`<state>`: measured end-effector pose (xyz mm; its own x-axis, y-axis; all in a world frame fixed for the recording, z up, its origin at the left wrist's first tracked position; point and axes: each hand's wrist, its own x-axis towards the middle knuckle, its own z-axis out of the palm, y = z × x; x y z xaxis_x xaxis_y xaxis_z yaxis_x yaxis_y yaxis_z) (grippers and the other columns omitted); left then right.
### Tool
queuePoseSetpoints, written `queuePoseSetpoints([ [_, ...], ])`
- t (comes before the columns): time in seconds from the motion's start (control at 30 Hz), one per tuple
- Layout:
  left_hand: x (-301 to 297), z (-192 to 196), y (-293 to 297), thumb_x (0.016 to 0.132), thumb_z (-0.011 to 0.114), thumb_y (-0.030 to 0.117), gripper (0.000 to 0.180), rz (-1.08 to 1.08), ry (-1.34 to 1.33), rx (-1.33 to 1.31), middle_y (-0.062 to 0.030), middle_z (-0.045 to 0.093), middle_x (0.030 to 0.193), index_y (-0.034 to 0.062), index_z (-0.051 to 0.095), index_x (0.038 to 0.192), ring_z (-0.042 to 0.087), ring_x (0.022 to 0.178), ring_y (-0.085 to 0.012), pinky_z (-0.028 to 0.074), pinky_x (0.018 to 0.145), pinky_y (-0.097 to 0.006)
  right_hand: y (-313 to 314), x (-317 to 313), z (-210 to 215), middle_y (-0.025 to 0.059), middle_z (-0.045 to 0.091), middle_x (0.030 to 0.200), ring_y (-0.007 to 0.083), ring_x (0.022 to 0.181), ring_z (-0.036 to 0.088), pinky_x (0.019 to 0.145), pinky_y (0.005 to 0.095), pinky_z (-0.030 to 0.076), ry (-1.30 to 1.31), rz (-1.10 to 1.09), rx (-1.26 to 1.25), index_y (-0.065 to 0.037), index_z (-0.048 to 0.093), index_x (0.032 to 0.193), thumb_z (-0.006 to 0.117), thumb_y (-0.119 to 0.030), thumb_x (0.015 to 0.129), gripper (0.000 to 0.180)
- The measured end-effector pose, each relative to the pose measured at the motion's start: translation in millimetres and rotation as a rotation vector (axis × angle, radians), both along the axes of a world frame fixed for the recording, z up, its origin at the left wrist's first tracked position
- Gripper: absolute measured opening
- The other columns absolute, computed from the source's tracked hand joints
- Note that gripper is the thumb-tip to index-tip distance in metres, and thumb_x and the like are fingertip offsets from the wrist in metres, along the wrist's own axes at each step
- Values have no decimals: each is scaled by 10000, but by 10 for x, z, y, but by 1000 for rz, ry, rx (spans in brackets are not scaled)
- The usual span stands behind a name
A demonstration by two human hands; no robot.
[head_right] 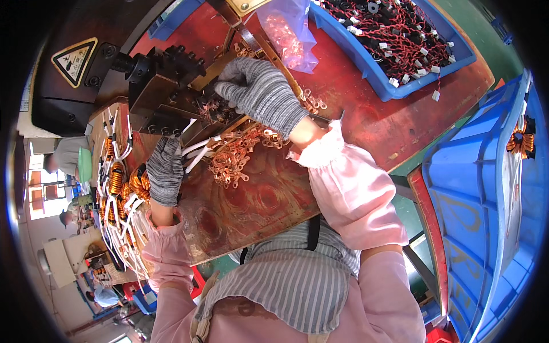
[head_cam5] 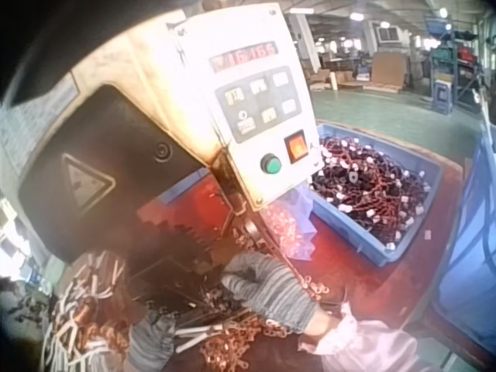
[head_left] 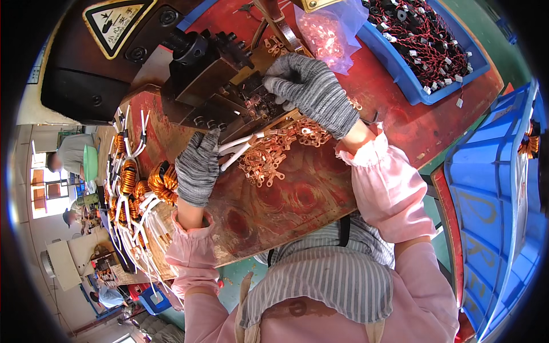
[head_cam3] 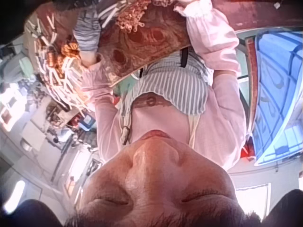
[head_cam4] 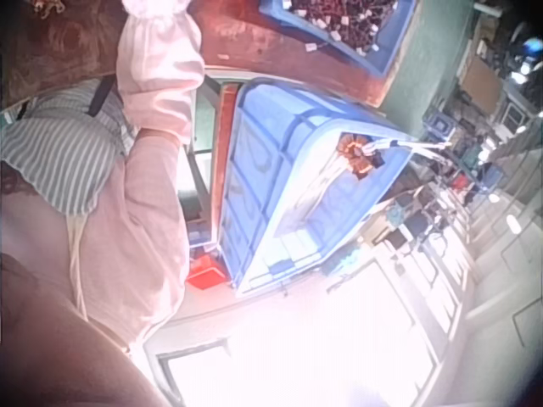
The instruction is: The person assembles electrical components by inserting copper ferrules into a crimping machine and pressing down the lever to secure them onto white insulated wires. They handle the wires and ferrules by hand, using a crimping machine and pliers to complete the connections, and place the finished units into a blue bin.
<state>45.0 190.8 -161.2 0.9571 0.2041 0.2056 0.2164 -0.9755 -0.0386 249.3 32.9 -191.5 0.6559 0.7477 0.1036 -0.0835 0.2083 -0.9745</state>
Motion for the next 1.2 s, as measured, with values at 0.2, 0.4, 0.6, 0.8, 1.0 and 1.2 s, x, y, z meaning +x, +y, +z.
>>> queuePoseSetpoints([
  [0.2, -3, -48, 55, 841, 545, 177, 313, -50, -39, 63, -147, 596, 1012, 94, 576, 1141, 599, 851, -314, 490, 731, -375, -28, 25, -12, 37, 615, 748, 92, 606, 588, 529, 229, 501, 50, -66, 55, -5, 596, 948, 630, -130, 846, 165],
  [0.4, -98, -135, 98, 742, 613, 168, 502, -93, -93, 219, -86, 551, 815, 186, 521, 1235, 576, 643, -270, 484, 557, -379, -122, -49, -10, 29, 605, 728, 82, 607, 567, 542, 237, 485, -88, -255, 112, -24, 596, 916, 613, -108, 847, 110],
  [0.6, -255, -69, -227, 780, 566, 131, 515, -72, -335, 54, -78, 510, 703, 165, 490, 1288, 520, 521, -256, 445, 470, -378, -542, -570, 97, 85, 606, 825, 227, 706, 594, 636, 339, 494, -969, -371, 179, -46, 626, 908, 655, -160, 771, 180],
  [0.8, -430, -199, -452, 897, 509, 136, 360, -75, -485, 48, -107, 563, 715, 37, 512, 1244, 559, 583, -230, 458, 518, -325, -770, -993, -41, 101, 600, 1028, 263, 935, 598, 770, 362, 510, -1453, -127, 136, -67, 630, 1024, 583, -197, 705, 348],
  [1.0, -478, -342, -483, 911, 499, 139, 362, -77, -632, 28, -110, 582, 758, 1, 494, 1246, 564, 598, -208, 472, 522, -304, -551, -1383, -319, 135, 573, 1120, 306, 1050, 565, 982, 410, 403, -1511, -24, 22, 3, 559, 1142, 507, -179, 780, 408],
  [1.2, -520, -379, -486, 921, 507, 137, 363, -102, -713, -63, -105, 605, 811, 16, 478, 1262, 564, 617, -178, 481, 532, -282, -426, -1292, -312, 155, 597, 860, 280, 795, 580, 804, 411, 452, -1347, 109, -61, -2, 590, 1013, 490, -145, 793, 281],
])
